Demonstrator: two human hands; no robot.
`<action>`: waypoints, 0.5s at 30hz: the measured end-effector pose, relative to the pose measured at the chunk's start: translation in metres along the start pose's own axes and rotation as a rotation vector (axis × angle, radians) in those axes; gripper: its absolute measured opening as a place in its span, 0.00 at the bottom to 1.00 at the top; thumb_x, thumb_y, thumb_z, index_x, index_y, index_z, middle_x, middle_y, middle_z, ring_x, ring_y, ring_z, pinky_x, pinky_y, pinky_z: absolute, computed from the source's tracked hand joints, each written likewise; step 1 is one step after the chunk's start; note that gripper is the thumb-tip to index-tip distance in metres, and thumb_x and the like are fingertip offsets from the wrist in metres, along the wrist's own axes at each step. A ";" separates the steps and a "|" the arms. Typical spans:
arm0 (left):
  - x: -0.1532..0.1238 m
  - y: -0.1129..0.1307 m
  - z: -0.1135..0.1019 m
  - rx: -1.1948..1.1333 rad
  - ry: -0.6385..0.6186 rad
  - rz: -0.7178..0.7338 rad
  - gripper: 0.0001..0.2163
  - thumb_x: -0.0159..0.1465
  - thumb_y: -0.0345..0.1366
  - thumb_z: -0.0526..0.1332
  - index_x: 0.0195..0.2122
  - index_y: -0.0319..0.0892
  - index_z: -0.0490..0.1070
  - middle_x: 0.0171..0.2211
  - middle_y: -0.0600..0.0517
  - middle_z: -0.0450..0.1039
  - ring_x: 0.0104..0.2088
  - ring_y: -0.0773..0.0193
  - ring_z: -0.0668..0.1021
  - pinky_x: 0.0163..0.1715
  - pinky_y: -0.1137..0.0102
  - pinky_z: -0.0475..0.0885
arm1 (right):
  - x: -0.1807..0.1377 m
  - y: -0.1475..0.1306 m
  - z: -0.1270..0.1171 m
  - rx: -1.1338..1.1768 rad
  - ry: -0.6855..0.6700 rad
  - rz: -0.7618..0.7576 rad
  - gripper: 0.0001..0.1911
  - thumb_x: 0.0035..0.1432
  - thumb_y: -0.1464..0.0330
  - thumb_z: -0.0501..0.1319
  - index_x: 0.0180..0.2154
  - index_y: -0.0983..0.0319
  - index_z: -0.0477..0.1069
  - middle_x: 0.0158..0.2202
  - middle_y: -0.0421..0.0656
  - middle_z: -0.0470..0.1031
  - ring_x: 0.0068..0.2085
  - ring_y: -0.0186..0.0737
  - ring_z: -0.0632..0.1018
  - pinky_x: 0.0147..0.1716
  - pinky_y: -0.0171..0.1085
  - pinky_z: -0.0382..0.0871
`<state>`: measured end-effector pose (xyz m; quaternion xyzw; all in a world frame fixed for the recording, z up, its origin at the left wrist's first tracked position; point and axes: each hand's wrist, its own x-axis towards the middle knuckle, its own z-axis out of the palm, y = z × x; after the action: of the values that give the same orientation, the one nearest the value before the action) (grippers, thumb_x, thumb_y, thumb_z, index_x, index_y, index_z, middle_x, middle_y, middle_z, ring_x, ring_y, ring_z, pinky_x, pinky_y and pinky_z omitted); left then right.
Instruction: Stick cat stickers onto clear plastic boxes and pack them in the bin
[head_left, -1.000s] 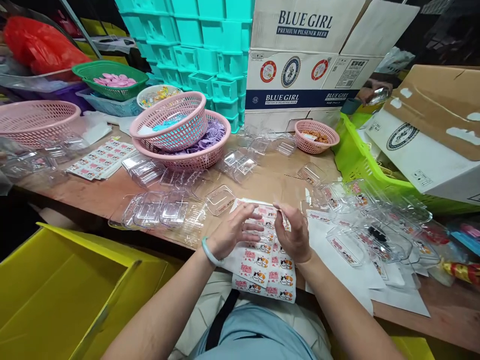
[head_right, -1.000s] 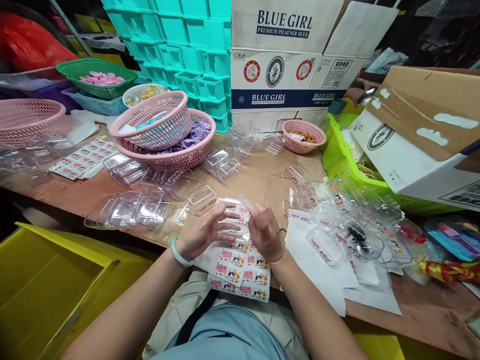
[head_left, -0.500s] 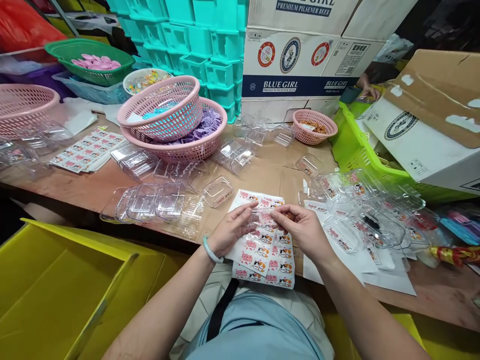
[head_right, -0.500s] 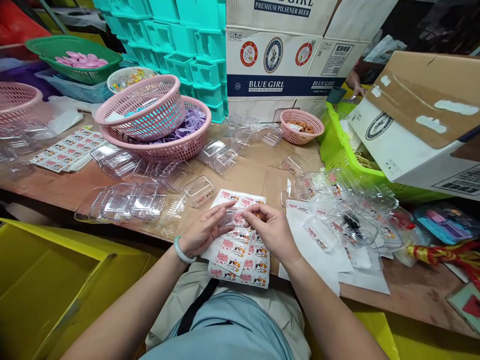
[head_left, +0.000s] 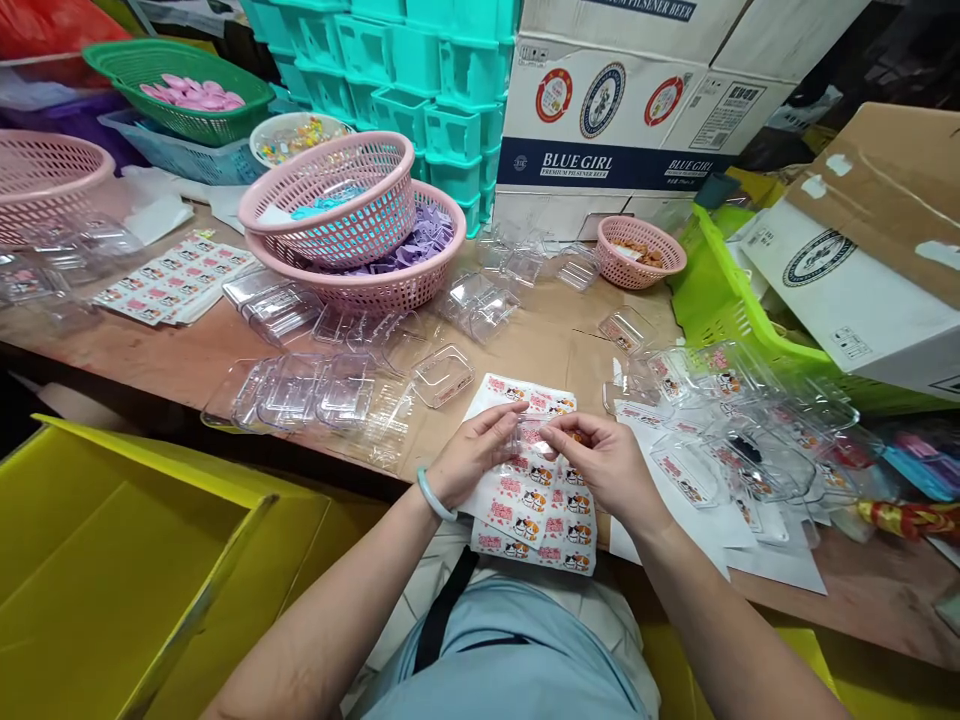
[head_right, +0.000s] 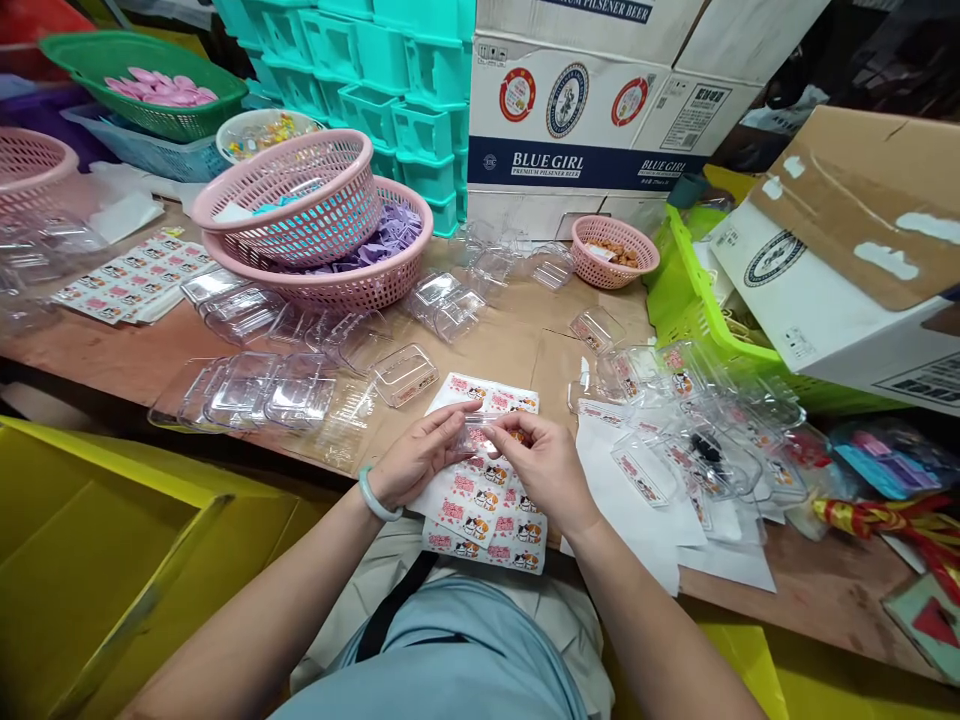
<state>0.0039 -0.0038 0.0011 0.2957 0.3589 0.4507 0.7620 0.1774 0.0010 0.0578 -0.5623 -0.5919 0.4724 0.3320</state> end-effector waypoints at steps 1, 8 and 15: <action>0.000 0.000 0.000 -0.003 -0.004 0.001 0.19 0.60 0.45 0.64 0.52 0.46 0.73 0.53 0.46 0.69 0.48 0.60 0.73 0.44 0.67 0.72 | 0.000 0.000 0.000 0.001 -0.001 0.001 0.17 0.52 0.55 0.66 0.30 0.63 0.76 0.26 0.42 0.76 0.27 0.37 0.75 0.26 0.34 0.66; 0.001 -0.002 -0.001 -0.001 -0.005 0.013 0.19 0.60 0.46 0.64 0.51 0.46 0.73 0.52 0.46 0.68 0.47 0.60 0.72 0.42 0.66 0.73 | 0.001 0.001 0.001 -0.031 -0.005 0.004 0.17 0.52 0.55 0.66 0.31 0.63 0.77 0.28 0.43 0.77 0.28 0.38 0.77 0.27 0.35 0.68; 0.000 -0.001 -0.001 -0.009 -0.007 -0.003 0.20 0.60 0.46 0.63 0.52 0.46 0.72 0.51 0.46 0.70 0.47 0.60 0.73 0.43 0.65 0.72 | -0.001 -0.002 0.003 -0.091 0.005 -0.028 0.15 0.54 0.56 0.64 0.30 0.62 0.77 0.26 0.42 0.76 0.27 0.38 0.75 0.27 0.34 0.67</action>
<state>0.0038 -0.0040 0.0001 0.2933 0.3548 0.4501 0.7652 0.1742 0.0001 0.0592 -0.5700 -0.6197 0.4388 0.3141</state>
